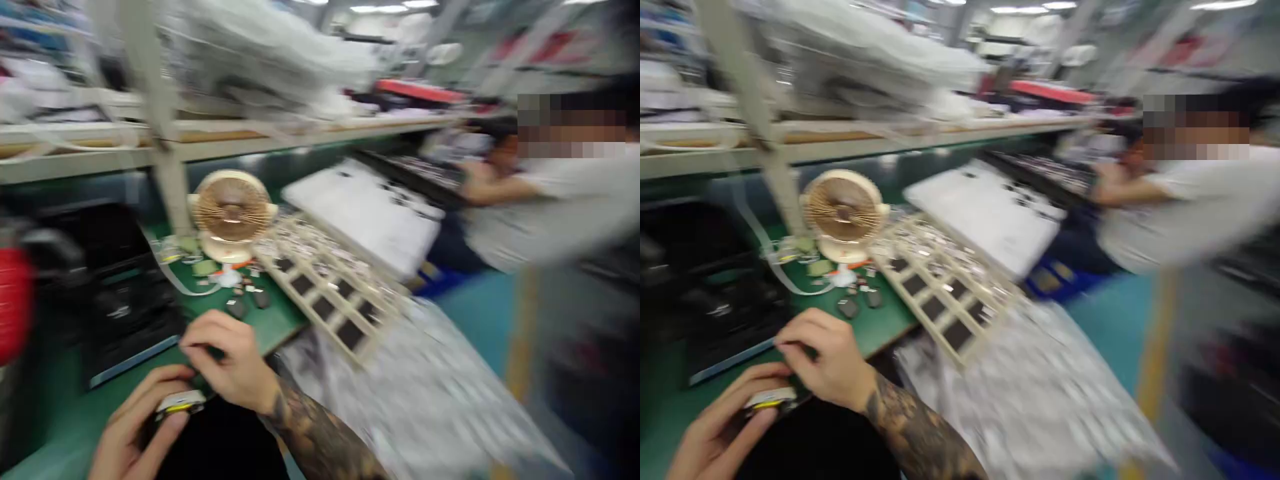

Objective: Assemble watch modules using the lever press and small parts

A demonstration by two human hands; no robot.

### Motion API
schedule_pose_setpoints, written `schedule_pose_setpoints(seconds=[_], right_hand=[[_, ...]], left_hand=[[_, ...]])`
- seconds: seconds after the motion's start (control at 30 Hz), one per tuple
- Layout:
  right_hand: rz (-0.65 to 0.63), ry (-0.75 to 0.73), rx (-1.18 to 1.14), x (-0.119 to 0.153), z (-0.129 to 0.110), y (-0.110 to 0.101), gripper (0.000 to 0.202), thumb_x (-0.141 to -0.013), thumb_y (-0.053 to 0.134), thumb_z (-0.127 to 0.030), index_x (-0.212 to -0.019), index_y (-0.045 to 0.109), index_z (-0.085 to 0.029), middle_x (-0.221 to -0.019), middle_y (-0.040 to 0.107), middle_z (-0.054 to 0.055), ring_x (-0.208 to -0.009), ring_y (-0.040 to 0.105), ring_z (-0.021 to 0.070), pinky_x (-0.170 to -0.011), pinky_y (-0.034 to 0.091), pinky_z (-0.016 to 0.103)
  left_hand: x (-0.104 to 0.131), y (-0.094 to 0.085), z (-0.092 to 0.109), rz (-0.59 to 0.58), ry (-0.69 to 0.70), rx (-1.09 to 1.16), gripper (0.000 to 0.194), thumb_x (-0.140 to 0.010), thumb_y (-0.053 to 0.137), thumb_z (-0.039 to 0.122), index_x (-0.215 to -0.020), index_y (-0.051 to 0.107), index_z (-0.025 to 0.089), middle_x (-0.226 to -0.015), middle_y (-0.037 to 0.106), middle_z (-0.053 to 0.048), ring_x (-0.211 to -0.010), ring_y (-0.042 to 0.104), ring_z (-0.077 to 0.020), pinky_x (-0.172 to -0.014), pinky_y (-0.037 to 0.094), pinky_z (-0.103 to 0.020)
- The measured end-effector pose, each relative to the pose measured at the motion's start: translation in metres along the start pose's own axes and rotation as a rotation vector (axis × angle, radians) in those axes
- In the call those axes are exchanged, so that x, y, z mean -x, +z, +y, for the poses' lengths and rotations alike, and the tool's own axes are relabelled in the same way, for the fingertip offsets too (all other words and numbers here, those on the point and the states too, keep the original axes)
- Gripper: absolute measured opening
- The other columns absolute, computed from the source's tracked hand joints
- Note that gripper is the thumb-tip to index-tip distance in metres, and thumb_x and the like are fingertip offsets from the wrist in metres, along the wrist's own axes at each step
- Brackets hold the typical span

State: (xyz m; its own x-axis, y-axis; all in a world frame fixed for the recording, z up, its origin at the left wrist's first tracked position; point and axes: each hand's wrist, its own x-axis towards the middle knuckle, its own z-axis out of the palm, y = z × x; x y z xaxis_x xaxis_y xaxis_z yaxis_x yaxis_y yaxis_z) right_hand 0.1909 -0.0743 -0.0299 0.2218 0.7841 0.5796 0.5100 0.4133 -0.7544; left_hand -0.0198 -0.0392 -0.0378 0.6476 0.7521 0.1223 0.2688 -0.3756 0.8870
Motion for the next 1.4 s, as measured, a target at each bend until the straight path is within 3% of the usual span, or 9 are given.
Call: schedule_pose_setpoints(seconds=[0.17,0.27,0.33,0.47,0.63,0.83,1.0,1.1,1.4], right_hand=[[-0.007,-0.092,-0.029,-0.013,0.009,0.002,0.039,-0.104,0.066,-0.007,-0.127,0.085,-0.033,-0.107,0.077,0.006,-0.092,0.079,0.0191,-0.074,0.071,0.03],[-0.026,-0.124,0.016,-0.01,0.006,0.011,0.05,-0.103,0.063,-0.005,-0.139,0.082,-0.034,-0.106,0.076,0.008,-0.089,0.079,0.0218,-0.069,0.071,0.034],[0.046,-0.083,-0.031,-0.007,0.002,0.017,0.054,-0.101,0.067,-0.004,-0.145,0.077,-0.032,-0.095,0.073,0.004,-0.078,0.074,0.0194,-0.066,0.068,0.033],[0.193,-0.011,-0.218,0.0,0.001,0.028,0.04,-0.095,0.076,0.0,-0.122,0.076,-0.028,-0.086,0.071,-0.001,-0.075,0.073,0.0183,-0.069,0.066,0.035],[0.05,0.052,-0.212,0.012,0.004,0.031,0.034,-0.099,0.075,-0.001,-0.121,0.08,-0.026,-0.103,0.081,0.006,-0.087,0.08,0.0209,-0.074,0.068,0.037],[0.032,0.119,-0.236,0.0,-0.006,0.034,0.021,-0.102,0.077,-0.01,-0.108,0.085,-0.028,-0.091,0.075,0.002,-0.084,0.074,0.0182,-0.072,0.063,0.034],[-0.038,0.134,-0.316,-0.008,-0.009,0.047,0.019,-0.102,0.079,-0.014,-0.107,0.087,-0.03,-0.098,0.078,0.004,-0.098,0.076,0.0226,-0.09,0.067,0.043],[-0.09,0.165,-0.284,-0.006,-0.009,0.053,0.017,-0.103,0.079,-0.016,-0.109,0.088,-0.029,-0.113,0.081,0.006,-0.109,0.077,0.0241,-0.098,0.067,0.045],[-0.061,0.235,-0.323,-0.006,-0.014,0.059,0.013,-0.103,0.08,-0.017,-0.108,0.087,-0.026,-0.108,0.078,0.006,-0.102,0.078,0.0207,-0.088,0.069,0.037]], left_hand=[[-0.013,-0.011,0.004,0.048,-0.15,0.162,0.032,-0.113,0.065,0.054,-0.112,0.084,0.028,-0.105,0.086,-0.006,-0.095,0.082,-0.0241,-0.09,0.066,-0.029],[-0.013,-0.018,0.001,0.124,-0.2,0.14,0.026,-0.115,0.065,0.047,-0.13,0.079,0.031,-0.115,0.086,-0.004,-0.102,0.081,-0.0219,-0.096,0.061,-0.029],[-0.011,-0.019,-0.001,0.175,-0.199,0.16,0.022,-0.115,0.066,0.043,-0.129,0.077,0.029,-0.112,0.085,-0.003,-0.101,0.081,-0.0207,-0.096,0.059,-0.029],[-0.011,-0.021,-0.007,0.26,-0.181,0.264,0.017,-0.115,0.068,0.038,-0.12,0.078,0.025,-0.098,0.084,-0.001,-0.088,0.079,-0.0177,-0.086,0.059,-0.028],[-0.01,-0.023,-0.012,0.298,-0.19,0.291,0.013,-0.114,0.071,0.03,-0.12,0.079,0.023,-0.097,0.085,-0.001,-0.086,0.081,-0.0171,-0.08,0.06,-0.027],[-0.009,-0.024,-0.009,0.258,-0.143,0.213,0.013,-0.113,0.072,0.029,-0.12,0.082,0.023,-0.106,0.086,-0.003,-0.091,0.083,-0.0184,-0.086,0.062,-0.028],[-0.01,-0.025,-0.007,0.261,-0.109,0.128,0.01,-0.111,0.072,0.023,-0.115,0.081,0.024,-0.099,0.085,0.0,-0.084,0.079,-0.0158,-0.081,0.059,-0.025],[-0.01,-0.026,-0.006,0.273,-0.095,0.085,0.009,-0.11,0.072,0.021,-0.111,0.08,0.024,-0.094,0.082,0.002,-0.078,0.073,-0.0135,-0.077,0.055,-0.023],[-0.008,-0.028,-0.011,0.236,-0.136,0.265,0.012,-0.114,0.071,0.033,-0.116,0.077,0.023,-0.096,0.08,0.001,-0.084,0.075,-0.0142,-0.079,0.057,-0.023]])
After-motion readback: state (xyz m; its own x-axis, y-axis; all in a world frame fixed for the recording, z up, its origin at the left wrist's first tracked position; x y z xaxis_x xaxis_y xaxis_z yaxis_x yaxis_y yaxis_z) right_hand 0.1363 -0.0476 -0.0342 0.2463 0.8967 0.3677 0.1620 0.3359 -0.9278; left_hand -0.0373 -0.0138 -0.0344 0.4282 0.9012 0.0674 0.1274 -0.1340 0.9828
